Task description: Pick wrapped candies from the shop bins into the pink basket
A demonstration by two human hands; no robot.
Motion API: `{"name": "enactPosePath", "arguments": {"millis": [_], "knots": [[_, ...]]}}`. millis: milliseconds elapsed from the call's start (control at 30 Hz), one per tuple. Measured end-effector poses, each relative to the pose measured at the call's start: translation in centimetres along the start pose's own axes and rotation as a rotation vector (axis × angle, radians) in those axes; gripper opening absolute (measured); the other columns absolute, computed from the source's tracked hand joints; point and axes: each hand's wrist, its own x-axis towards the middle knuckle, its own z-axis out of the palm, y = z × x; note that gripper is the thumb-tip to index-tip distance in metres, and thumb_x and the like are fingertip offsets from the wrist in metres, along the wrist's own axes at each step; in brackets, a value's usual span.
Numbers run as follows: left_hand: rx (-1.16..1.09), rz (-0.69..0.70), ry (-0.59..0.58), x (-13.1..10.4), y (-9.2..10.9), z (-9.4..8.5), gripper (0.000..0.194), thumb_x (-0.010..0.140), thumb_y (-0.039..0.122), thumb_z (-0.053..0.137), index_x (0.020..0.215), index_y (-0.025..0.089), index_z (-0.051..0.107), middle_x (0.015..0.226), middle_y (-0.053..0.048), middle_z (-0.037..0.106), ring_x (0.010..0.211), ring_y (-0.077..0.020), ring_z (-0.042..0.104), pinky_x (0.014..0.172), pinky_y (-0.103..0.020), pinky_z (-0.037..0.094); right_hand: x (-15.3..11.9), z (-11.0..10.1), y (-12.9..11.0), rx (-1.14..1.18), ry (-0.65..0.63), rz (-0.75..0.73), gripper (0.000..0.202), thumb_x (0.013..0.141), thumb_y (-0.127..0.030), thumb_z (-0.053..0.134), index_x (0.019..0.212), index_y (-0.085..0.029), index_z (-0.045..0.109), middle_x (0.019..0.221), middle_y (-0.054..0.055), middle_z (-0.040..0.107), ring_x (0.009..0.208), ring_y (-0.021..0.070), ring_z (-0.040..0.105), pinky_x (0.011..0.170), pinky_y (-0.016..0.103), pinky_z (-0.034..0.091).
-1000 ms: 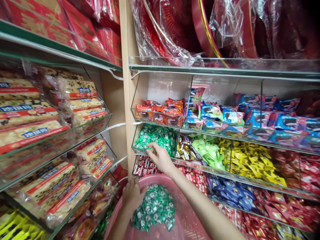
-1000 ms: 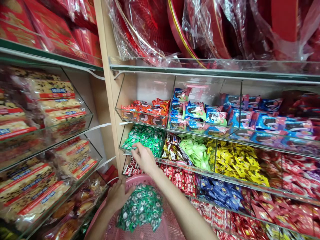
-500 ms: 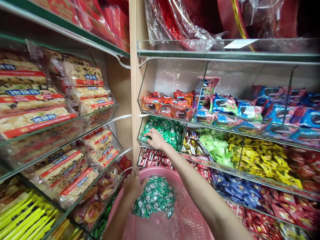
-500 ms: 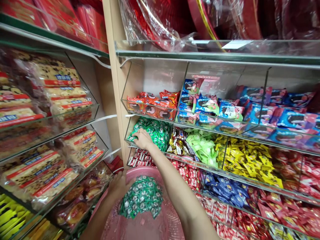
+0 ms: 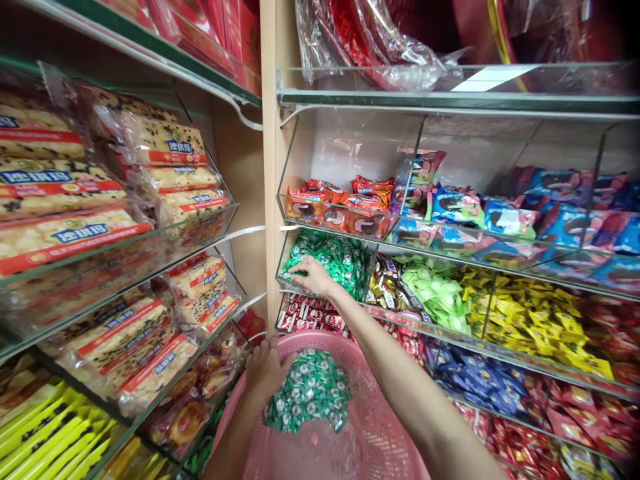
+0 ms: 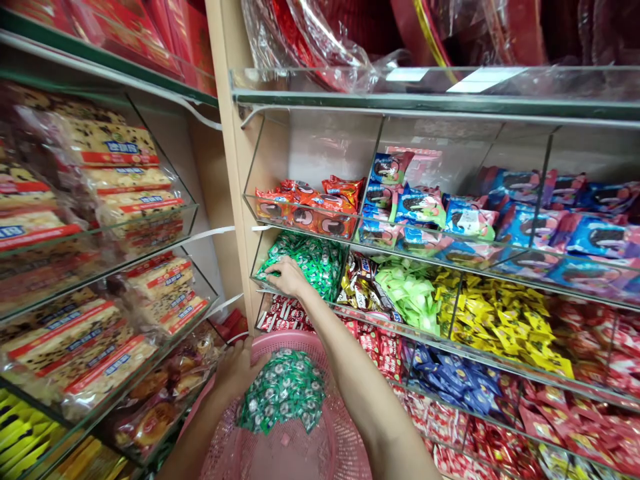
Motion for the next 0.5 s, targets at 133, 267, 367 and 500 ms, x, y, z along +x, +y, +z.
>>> {"name": "enactPosePath", "arguments": {"millis": [133, 267, 367, 500], "knots": [[-0.008, -0.003, -0.003, 0.16, 0.03, 0.06, 0.051, 0.087, 0.051, 0.04, 0.118, 0.013, 0.054, 0.115, -0.015, 0.059, 0.106, -0.0303, 0.054, 0.087, -0.038, 0.039, -0.25, -0.18, -0.33, -0.019, 0.024, 0.021, 0.018, 0.082, -0.029, 0.063, 0.096, -0.022, 0.072, 0.083, 0.004, 0.052, 0.09, 0.0176, 0.048, 0.082, 0.029, 0.036], [-0.008, 0.002, -0.001, 0.42, -0.05, 0.38, 0.055, 0.087, 0.052, 0.04, 0.122, 0.011, 0.051, 0.114, -0.016, 0.059, 0.106, -0.0309, 0.055, 0.088, -0.039, 0.039, -0.3, -0.25, -0.53, -0.024, 0.019, 0.014, 0.019, 0.083, -0.03, 0.062, 0.099, -0.023, 0.071, 0.084, 0.004, 0.053, 0.09, 0.0174, 0.048, 0.082, 0.029, 0.036], [-0.016, 0.0, -0.009, 0.55, -0.13, 0.58, 0.058, 0.087, 0.053, 0.039, 0.126, 0.011, 0.049, 0.114, -0.016, 0.06, 0.105, -0.0304, 0.055, 0.088, -0.038, 0.039, -0.29, -0.23, -0.56, -0.005, 0.024, 0.019, 0.017, 0.083, -0.029, 0.061, 0.096, -0.023, 0.072, 0.082, 0.003, 0.055, 0.089, 0.0168, 0.048, 0.082, 0.029, 0.036], [-0.027, -0.012, -0.013, 0.51, -0.23, 0.64, 0.058, 0.086, 0.054, 0.04, 0.127, 0.013, 0.048, 0.115, -0.014, 0.059, 0.106, -0.029, 0.055, 0.089, -0.036, 0.039, -0.48, -0.3, -0.74, 0.003, 0.053, 0.051, 0.016, 0.085, -0.029, 0.059, 0.089, -0.022, 0.073, 0.079, 0.003, 0.056, 0.087, 0.0166, 0.049, 0.081, 0.029, 0.036]]}}
